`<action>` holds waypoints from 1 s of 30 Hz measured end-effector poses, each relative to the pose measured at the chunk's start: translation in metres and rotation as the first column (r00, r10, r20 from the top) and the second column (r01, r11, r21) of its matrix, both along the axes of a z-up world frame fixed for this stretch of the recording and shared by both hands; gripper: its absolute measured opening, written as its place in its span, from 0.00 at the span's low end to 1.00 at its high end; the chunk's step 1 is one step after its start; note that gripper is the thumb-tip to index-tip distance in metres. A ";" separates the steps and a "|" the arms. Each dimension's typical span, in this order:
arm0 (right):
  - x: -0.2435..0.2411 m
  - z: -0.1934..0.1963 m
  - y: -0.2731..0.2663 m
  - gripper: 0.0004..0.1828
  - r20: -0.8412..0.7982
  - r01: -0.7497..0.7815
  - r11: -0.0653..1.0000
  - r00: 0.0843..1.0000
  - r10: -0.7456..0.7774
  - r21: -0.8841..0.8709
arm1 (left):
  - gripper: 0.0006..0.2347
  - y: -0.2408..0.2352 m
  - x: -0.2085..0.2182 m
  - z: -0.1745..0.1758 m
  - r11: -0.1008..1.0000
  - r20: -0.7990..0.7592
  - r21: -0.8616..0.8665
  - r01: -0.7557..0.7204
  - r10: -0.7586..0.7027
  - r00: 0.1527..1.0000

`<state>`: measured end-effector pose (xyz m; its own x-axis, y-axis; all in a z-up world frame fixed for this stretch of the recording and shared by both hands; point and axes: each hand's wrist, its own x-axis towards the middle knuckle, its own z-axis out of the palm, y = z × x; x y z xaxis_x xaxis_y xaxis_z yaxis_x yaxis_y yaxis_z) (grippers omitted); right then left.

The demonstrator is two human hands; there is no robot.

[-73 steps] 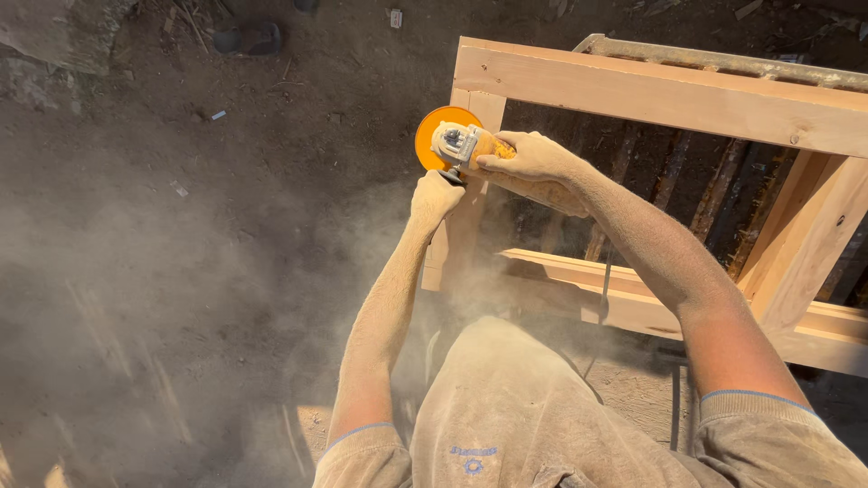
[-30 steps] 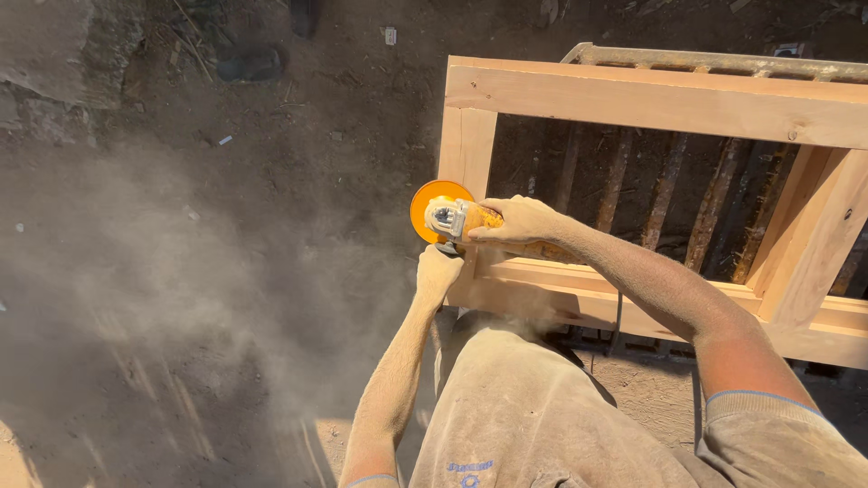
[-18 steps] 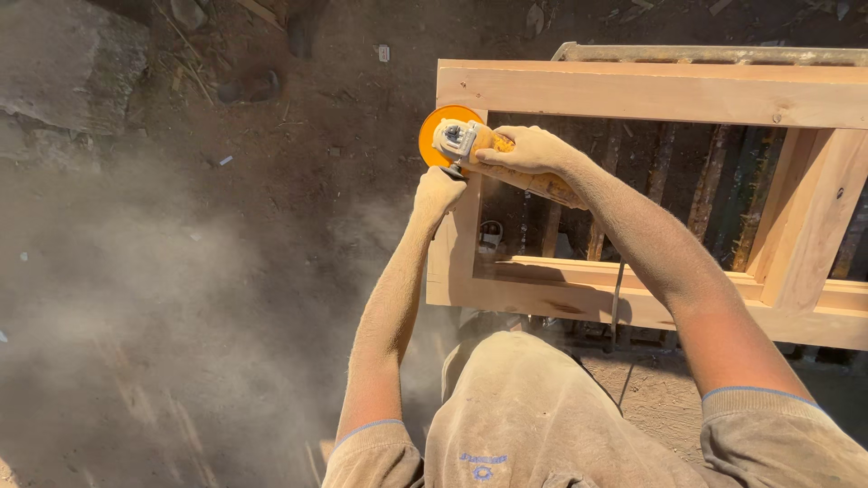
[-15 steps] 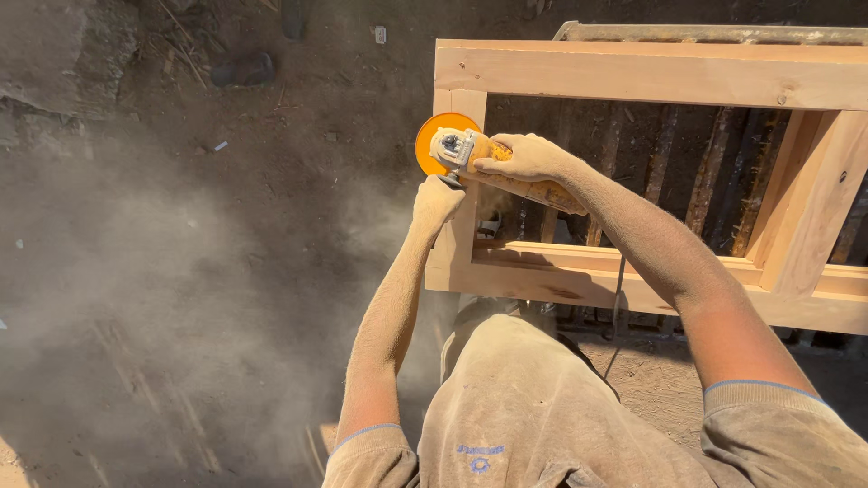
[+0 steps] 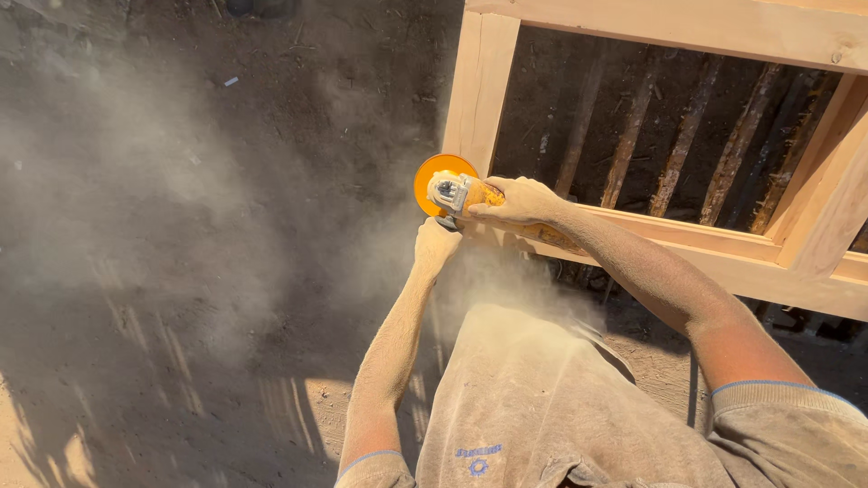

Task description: The person uses an angle grinder with a sanding disc to smooth the surfaces of a wooden frame. They move the tool along the edges and corners of the frame, generating wood dust, and briefly flip the frame to access different sides.

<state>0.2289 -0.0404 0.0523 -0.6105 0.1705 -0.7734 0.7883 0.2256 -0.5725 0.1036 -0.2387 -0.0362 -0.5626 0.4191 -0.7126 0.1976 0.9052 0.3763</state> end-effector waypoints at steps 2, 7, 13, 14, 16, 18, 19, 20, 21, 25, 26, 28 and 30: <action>0.009 0.000 -0.017 0.43 -0.001 -0.009 1.000 1.000 0.009 -0.023 | 0.14 -0.019 0.010 -0.003 1.000 -0.008 0.010 -0.003 0.003 1.000; 0.025 -0.004 -0.033 0.40 -0.188 -0.056 0.990 0.979 0.079 0.128 | 0.14 -0.030 0.025 0.003 1.000 0.012 0.007 -0.005 0.005 1.000; 0.021 -0.009 0.027 0.44 -0.083 0.157 0.976 0.986 -0.146 0.151 | 0.13 0.069 -0.012 0.001 0.973 -0.053 0.125 0.196 -0.190 0.980; 0.018 -0.009 0.042 0.43 -0.090 0.182 0.968 0.982 -0.169 0.171 | 0.13 0.090 -0.018 0.005 0.958 -0.047 0.144 0.248 -0.244 0.969; 0.012 -0.009 0.074 0.42 -0.128 0.238 0.948 0.968 -0.215 0.210 | 0.12 0.144 -0.038 0.015 0.937 0.000 0.103 0.333 -0.335 0.942; 0.003 -0.008 0.106 0.41 -0.191 0.298 0.924 0.948 -0.255 0.241 | 0.12 0.192 -0.055 0.023 0.929 -0.002 0.076 0.361 -0.362 0.932; -0.003 -0.008 0.120 0.41 -0.174 0.333 0.912 0.939 -0.297 0.240 | 0.13 0.214 -0.063 0.025 0.922 -0.004 0.071 0.380 -0.381 0.925; -0.008 -0.007 0.133 0.41 -0.156 0.365 0.900 0.929 -0.336 0.237 | 0.14 0.231 -0.070 0.027 0.916 -0.005 0.061 0.397 -0.398 0.917; -0.011 -0.006 0.141 0.42 -0.137 0.397 0.887 0.917 -0.374 0.234 | 0.15 0.239 -0.073 0.027 0.909 -0.006 0.052 0.414 -0.415 0.910; -0.014 -0.006 0.155 0.41 -0.108 0.343 0.916 0.939 -0.327 0.207 | 0.14 0.248 -0.073 0.021 0.927 -0.022 0.065 0.369 -0.368 0.929; -0.013 -0.007 0.156 0.41 -0.155 0.299 0.923 0.951 -0.267 0.243 | 0.13 0.246 -0.071 0.019 0.927 -0.043 0.101 0.361 -0.358 0.933; -0.011 -0.011 0.160 0.40 -0.158 0.285 0.926 0.955 -0.252 0.246 | 0.13 0.244 -0.067 0.015 0.931 -0.052 0.116 0.346 -0.343 0.938; -0.008 -0.015 0.161 0.41 -0.074 0.346 0.921 0.938 -0.338 0.180 | 0.14 0.242 -0.064 0.016 0.939 -0.033 0.072 0.335 -0.334 0.942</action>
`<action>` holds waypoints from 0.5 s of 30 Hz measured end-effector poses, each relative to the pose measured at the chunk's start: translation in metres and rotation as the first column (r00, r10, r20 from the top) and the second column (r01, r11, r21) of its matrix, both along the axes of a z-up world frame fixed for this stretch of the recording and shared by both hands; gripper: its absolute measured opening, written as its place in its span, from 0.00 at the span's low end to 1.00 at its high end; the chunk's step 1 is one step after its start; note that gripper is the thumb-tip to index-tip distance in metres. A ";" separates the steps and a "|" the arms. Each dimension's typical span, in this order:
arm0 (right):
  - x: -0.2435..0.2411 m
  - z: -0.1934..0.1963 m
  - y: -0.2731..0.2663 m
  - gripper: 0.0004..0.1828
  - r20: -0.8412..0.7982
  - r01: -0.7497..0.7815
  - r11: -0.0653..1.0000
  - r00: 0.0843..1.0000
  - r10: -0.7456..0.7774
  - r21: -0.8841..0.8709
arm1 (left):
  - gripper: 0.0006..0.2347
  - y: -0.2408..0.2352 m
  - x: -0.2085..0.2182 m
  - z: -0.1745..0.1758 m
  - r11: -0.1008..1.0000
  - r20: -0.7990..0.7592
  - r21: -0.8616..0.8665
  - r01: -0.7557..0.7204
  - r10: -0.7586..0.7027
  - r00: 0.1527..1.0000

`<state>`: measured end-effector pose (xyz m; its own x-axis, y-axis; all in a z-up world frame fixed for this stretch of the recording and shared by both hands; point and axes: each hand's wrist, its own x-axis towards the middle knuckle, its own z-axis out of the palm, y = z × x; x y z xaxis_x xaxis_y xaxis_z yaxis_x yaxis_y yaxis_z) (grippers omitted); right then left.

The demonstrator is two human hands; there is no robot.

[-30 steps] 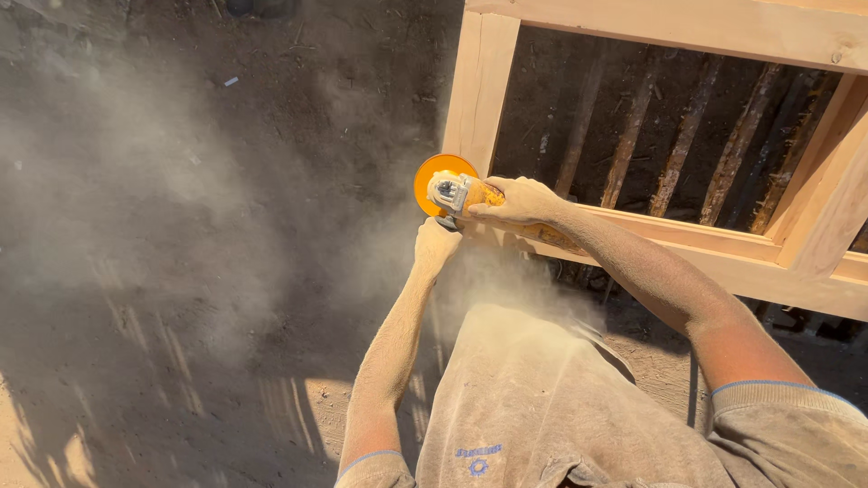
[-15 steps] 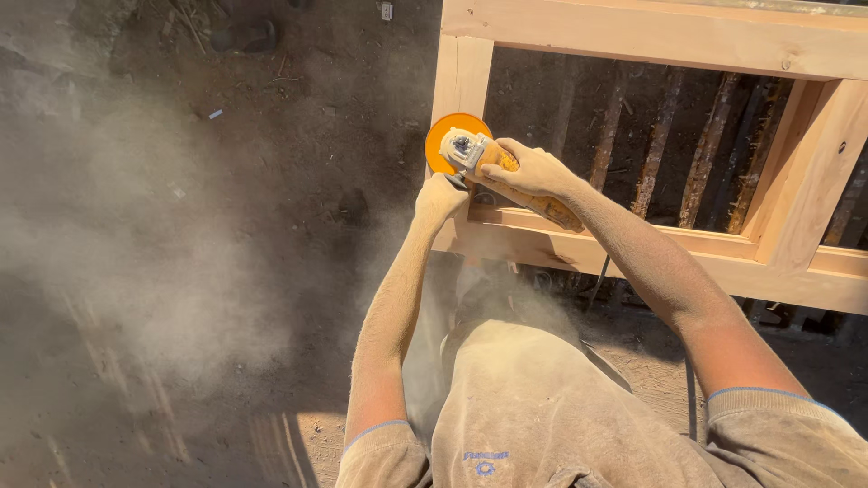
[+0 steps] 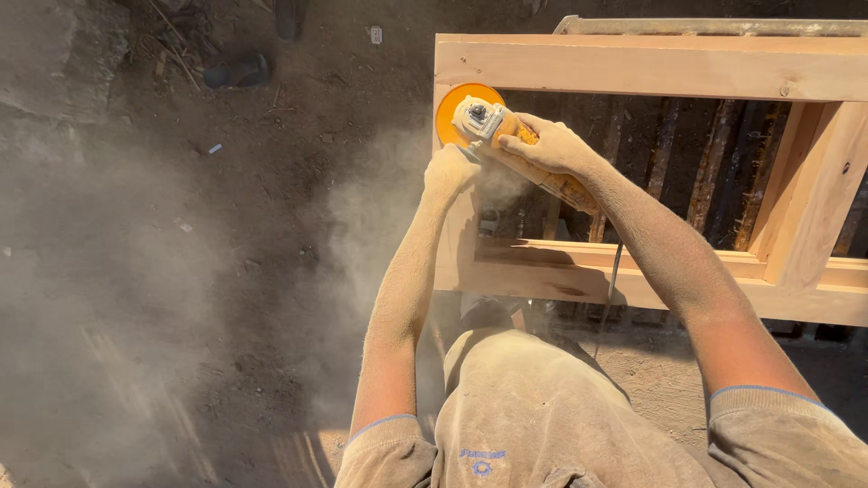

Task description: The person uses an angle grinder with a sanding disc to smooth the surfaces of a wooden frame. They move the tool along the edges and corners of the frame, generating wood dust, and briefly flip the frame to access different sides.

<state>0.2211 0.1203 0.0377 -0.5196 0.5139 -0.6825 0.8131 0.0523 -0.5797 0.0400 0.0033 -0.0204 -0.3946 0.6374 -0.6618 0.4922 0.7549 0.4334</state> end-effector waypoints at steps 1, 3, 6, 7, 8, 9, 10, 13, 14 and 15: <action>0.002 0.000 -0.002 0.40 0.015 0.003 1.000 1.000 -0.003 -0.010 | 0.14 -0.002 0.002 0.003 1.000 -0.005 -0.014 0.017 -0.017 1.000; 0.003 0.006 0.004 0.40 0.041 0.015 1.000 0.999 -0.014 -0.012 | 0.14 0.004 0.003 0.013 0.998 -0.019 -0.023 0.054 -0.055 0.998; 0.007 0.021 0.001 0.39 -0.092 -0.072 0.995 0.993 0.078 0.068 | 0.13 0.004 0.010 0.021 1.000 0.109 -0.011 0.002 -0.001 0.994; 0.006 0.026 0.000 0.39 -0.044 -0.059 0.998 0.997 0.060 0.032 | 0.13 0.003 0.009 0.021 1.000 0.080 -0.026 0.008 -0.005 0.997; 0.001 0.032 0.000 0.39 0.002 -0.048 0.999 0.999 0.048 -0.003 | 0.14 0.000 0.008 0.019 0.999 0.048 -0.040 0.009 -0.007 0.999; -0.004 0.039 0.000 0.38 0.049 -0.035 0.999 0.998 0.037 -0.037 | 0.15 -0.002 0.006 0.017 0.999 0.015 -0.053 0.010 -0.009 1.000; -0.008 0.048 0.002 0.38 0.009 0.014 0.998 1.000 -0.013 -0.054 | 0.14 0.000 0.003 0.015 0.999 0.038 -0.045 0.024 -0.022 0.999; -0.011 0.079 -0.007 0.36 -0.097 0.081 0.993 0.991 -0.090 -0.090 | 0.13 0.001 -0.003 0.010 0.999 0.085 -0.028 0.034 -0.032 0.996; -0.011 0.088 -0.010 0.36 -0.128 0.059 0.995 0.989 -0.069 -0.080 | 0.12 0.003 -0.005 0.010 1.000 0.082 -0.022 0.021 -0.019 0.996; -0.013 0.093 -0.006 0.36 -0.159 0.037 0.997 0.986 -0.048 -0.070 | 0.11 0.006 -0.006 0.011 1.000 0.079 -0.017 0.007 -0.006 0.997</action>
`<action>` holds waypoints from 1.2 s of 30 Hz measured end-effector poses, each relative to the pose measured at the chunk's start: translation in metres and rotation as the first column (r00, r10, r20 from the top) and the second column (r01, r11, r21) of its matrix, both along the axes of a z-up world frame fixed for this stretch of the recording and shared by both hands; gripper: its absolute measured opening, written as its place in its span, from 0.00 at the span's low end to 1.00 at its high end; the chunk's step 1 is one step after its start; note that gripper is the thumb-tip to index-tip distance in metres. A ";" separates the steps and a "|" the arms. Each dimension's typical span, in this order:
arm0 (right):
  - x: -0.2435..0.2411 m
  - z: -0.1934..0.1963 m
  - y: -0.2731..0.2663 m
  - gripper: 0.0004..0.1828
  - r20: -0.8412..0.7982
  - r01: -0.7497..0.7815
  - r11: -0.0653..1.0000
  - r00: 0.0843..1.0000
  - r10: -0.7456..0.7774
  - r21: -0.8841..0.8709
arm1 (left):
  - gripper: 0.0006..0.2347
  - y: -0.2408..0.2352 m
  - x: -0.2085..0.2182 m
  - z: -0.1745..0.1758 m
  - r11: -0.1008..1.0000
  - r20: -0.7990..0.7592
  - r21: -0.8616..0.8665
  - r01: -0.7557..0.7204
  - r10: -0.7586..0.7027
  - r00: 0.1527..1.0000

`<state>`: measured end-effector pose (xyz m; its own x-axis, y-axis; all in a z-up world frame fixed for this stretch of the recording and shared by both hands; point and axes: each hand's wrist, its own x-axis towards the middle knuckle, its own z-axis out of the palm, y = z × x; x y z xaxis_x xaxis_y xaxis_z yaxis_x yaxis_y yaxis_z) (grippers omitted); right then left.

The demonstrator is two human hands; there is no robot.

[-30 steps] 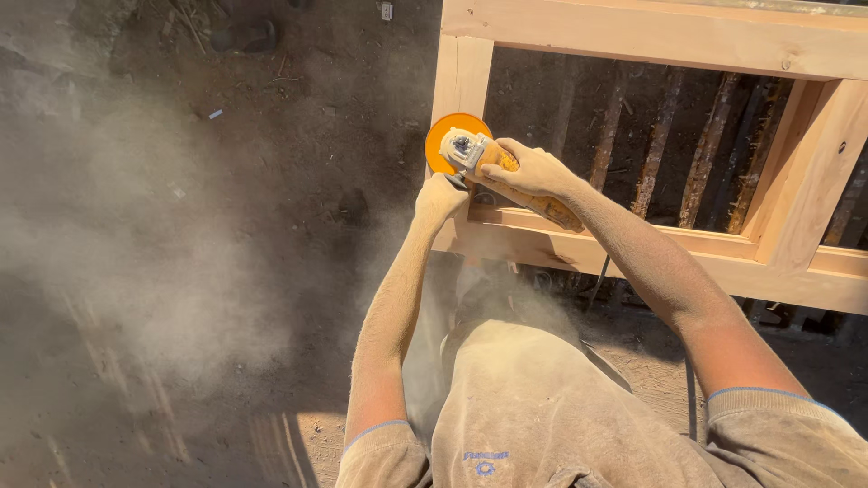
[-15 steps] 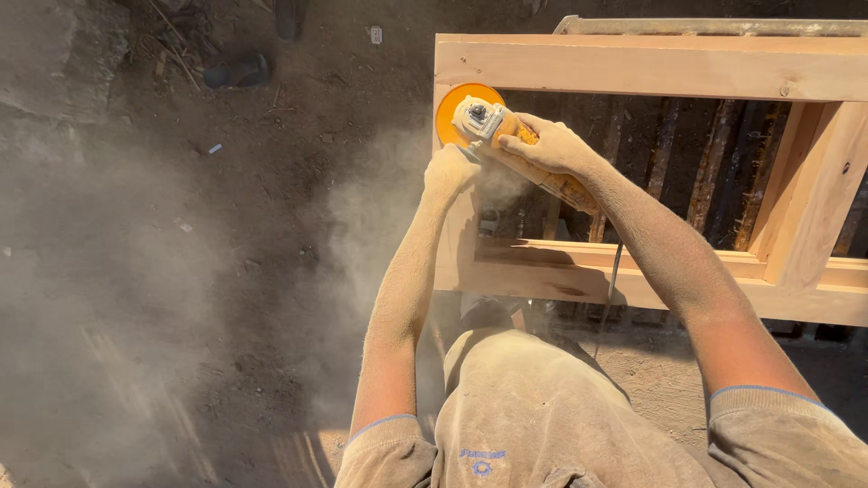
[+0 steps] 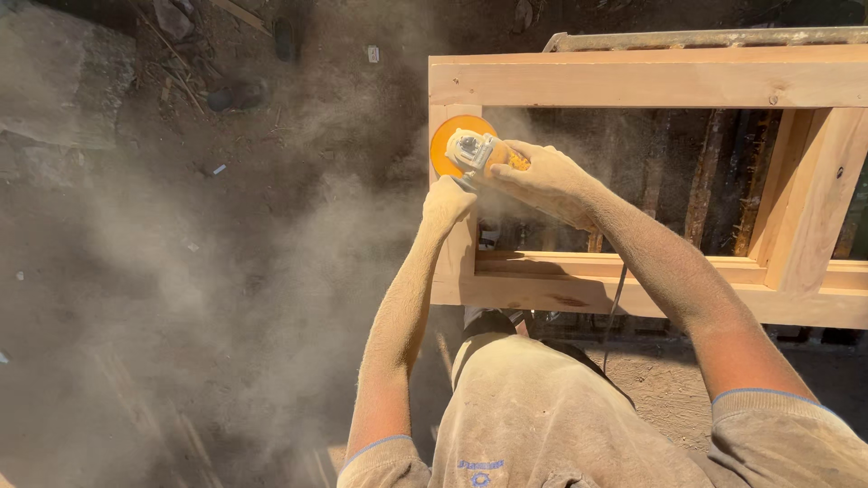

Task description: The person uses an angle grinder with a sanding disc to smooth the surfaces of a wooden frame. They move the tool along the edges and corners of the frame, generating wood dust, and briefly flip the frame to access different sides.

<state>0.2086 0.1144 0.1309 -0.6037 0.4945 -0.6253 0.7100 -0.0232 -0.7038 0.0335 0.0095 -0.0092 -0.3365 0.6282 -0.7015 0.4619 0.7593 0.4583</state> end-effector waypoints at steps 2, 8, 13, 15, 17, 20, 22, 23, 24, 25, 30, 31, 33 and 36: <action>0.001 -0.001 -0.003 0.38 0.118 -0.005 0.998 0.993 0.011 -0.058 | 0.11 -0.005 0.002 0.001 0.999 0.016 0.000 -0.051 0.051 0.999; 0.002 -0.060 0.014 0.41 0.097 -0.113 0.984 0.990 0.100 0.140 | 0.11 -0.001 0.003 -0.004 0.999 0.005 0.039 -0.029 0.028 1.000; 0.004 -0.090 0.015 0.41 0.193 -0.092 0.995 0.977 0.086 0.025 | 0.11 -0.010 0.002 -0.014 0.996 -0.015 0.091 -0.024 0.025 1.000; 0.000 -0.088 0.019 0.41 0.199 -0.096 0.994 0.976 0.085 0.048 | 0.11 -0.008 -0.001 -0.014 0.998 -0.032 0.065 -0.017 0.019 0.999; -0.003 -0.086 0.019 0.42 0.205 -0.154 0.986 0.969 0.137 0.070 | 0.13 -0.009 -0.002 -0.015 0.997 -0.004 0.047 -0.059 0.060 0.998; -0.006 -0.087 0.021 0.42 0.207 -0.160 0.985 0.968 0.144 0.064 | 0.12 -0.009 -0.004 -0.015 0.996 -0.005 0.045 -0.080 0.080 0.997; -0.009 -0.088 0.021 0.43 0.213 -0.133 0.990 0.969 0.122 0.039 | 0.12 -0.009 -0.007 -0.013 0.997 0.007 0.019 -0.079 0.079 0.997; -0.010 -0.089 0.021 0.43 0.224 -0.117 0.993 0.968 0.110 0.018 | 0.12 -0.010 -0.007 -0.012 0.997 0.030 -0.015 -0.078 0.078 0.996; -0.011 -0.090 0.020 0.44 0.235 -0.101 0.995 0.967 0.099 -0.003 | 0.12 -0.011 -0.008 -0.011 0.996 0.054 -0.049 -0.076 0.078 0.995; -0.011 -0.091 0.020 0.44 0.203 -0.142 0.989 0.970 0.132 0.036 | 0.12 -0.011 -0.008 -0.011 0.995 0.019 -0.023 -0.093 0.093 0.995; -0.015 -0.094 0.023 0.43 0.164 -0.209 0.974 0.967 0.193 0.086 | 0.11 -0.009 -0.012 -0.011 0.995 0.044 0.040 -0.088 0.086 0.995; -0.016 -0.095 0.024 0.43 0.178 -0.180 0.982 0.970 0.166 0.066 | 0.11 -0.007 -0.013 -0.011 0.996 0.043 0.009 -0.092 0.091 0.995; -0.013 -0.093 0.028 0.43 0.213 -0.118 0.993 0.971 0.109 0.030 | 0.12 -0.004 -0.010 -0.013 0.994 0.046 -0.048 -0.098 0.100 0.994; -0.008 -0.086 0.030 0.43 0.258 -0.180 0.981 0.953 0.157 0.066 | 0.13 -0.002 -0.002 -0.016 0.983 0.049 0.110 -0.150 0.146 0.988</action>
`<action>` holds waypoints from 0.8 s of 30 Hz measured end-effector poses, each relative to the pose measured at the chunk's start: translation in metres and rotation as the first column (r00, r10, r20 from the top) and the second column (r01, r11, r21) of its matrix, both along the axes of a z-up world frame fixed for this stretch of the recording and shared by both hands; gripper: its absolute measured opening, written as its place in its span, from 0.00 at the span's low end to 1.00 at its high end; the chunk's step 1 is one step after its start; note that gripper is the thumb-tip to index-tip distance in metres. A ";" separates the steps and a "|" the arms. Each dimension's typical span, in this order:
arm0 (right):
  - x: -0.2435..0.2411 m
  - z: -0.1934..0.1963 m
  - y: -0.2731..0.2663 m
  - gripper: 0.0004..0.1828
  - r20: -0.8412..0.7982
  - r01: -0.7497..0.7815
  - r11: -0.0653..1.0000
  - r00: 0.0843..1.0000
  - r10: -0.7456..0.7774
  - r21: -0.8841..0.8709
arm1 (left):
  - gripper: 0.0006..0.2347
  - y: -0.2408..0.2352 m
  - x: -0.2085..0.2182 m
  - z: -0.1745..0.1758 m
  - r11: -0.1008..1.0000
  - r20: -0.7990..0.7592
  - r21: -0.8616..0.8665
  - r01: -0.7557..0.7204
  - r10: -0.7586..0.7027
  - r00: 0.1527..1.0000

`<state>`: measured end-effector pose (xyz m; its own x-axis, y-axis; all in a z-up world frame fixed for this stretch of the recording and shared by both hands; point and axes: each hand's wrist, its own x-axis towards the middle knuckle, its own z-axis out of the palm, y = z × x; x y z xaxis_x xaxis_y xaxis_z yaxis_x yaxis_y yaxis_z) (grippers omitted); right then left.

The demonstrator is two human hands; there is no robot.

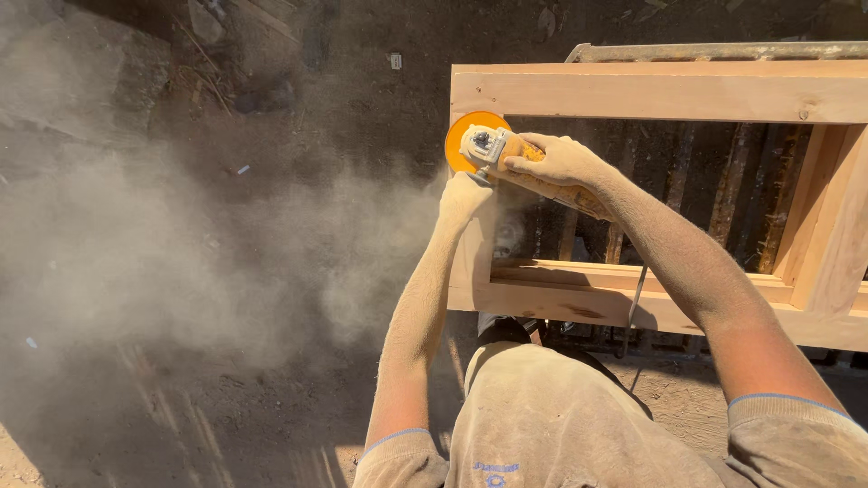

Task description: The person uses an angle grinder with a sanding disc to smooth the surfaces of a wooden frame. They move the tool along the edges and corners of the frame, generating wood dust, and briefly flip the frame to access different sides.

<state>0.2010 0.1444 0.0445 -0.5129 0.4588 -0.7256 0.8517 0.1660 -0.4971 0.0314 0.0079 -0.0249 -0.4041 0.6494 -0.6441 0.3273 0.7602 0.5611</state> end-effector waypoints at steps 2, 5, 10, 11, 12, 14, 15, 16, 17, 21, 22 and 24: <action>0.007 0.001 -0.007 0.43 -0.115 -0.037 0.999 0.993 0.041 0.036 | 0.14 -0.009 0.008 -0.005 0.999 -0.040 -0.038 -0.001 -0.001 0.999; 0.012 0.003 -0.006 0.42 -0.091 0.019 1.000 0.996 -0.020 -0.003 | 0.16 -0.007 0.010 -0.009 0.998 -0.063 -0.047 0.049 -0.052 0.997; 0.024 0.006 -0.007 0.43 -0.064 0.089 0.996 0.994 -0.091 -0.022 | 0.13 -0.005 0.018 0.000 0.994 -0.032 -0.065 0.088 -0.090 0.995; 0.024 0.006 -0.010 0.42 -0.117 0.053 0.998 0.992 -0.051 0.014 | 0.12 -0.008 0.018 0.004 0.996 -0.024 -0.024 0.089 -0.090 0.996; 0.023 0.007 -0.010 0.42 -0.168 0.018 0.999 0.986 -0.009 0.051 | 0.12 -0.006 0.017 0.009 0.996 -0.015 0.017 0.090 -0.090 0.996; 0.025 0.011 -0.014 0.41 -0.140 0.010 1.000 0.990 -0.006 0.027 | 0.11 -0.007 0.020 0.016 0.993 -0.024 0.017 0.119 -0.118 0.993; 0.024 0.014 -0.017 0.41 -0.129 0.008 1.000 0.992 -0.006 0.014 | 0.11 -0.010 0.019 0.018 0.991 -0.032 0.017 0.135 -0.134 0.990; 0.022 0.018 -0.019 0.41 -0.099 0.056 0.998 0.993 -0.058 -0.025 | 0.10 -0.010 0.017 0.020 0.989 -0.026 -0.033 0.141 -0.142 0.990; 0.019 0.023 -0.014 0.41 -0.065 0.108 0.993 0.992 -0.112 -0.053 | 0.10 -0.003 0.014 0.021 0.986 -0.019 -0.073 0.151 -0.152 0.988; 0.020 0.055 -0.016 0.39 -0.110 0.208 0.968 0.968 -0.224 -0.139 | 0.11 0.003 0.012 0.019 0.988 0.027 -0.067 0.139 -0.137 0.990; 0.018 0.065 -0.017 0.38 -0.130 0.162 0.983 0.976 -0.172 -0.086 | 0.11 0.007 0.012 0.019 0.987 0.012 -0.066 0.147 -0.146 0.989; 0.017 0.080 -0.023 0.37 -0.156 0.064 0.998 0.986 -0.061 0.011 | 0.12 0.008 0.013 0.018 0.985 -0.015 -0.075 0.157 -0.159 0.987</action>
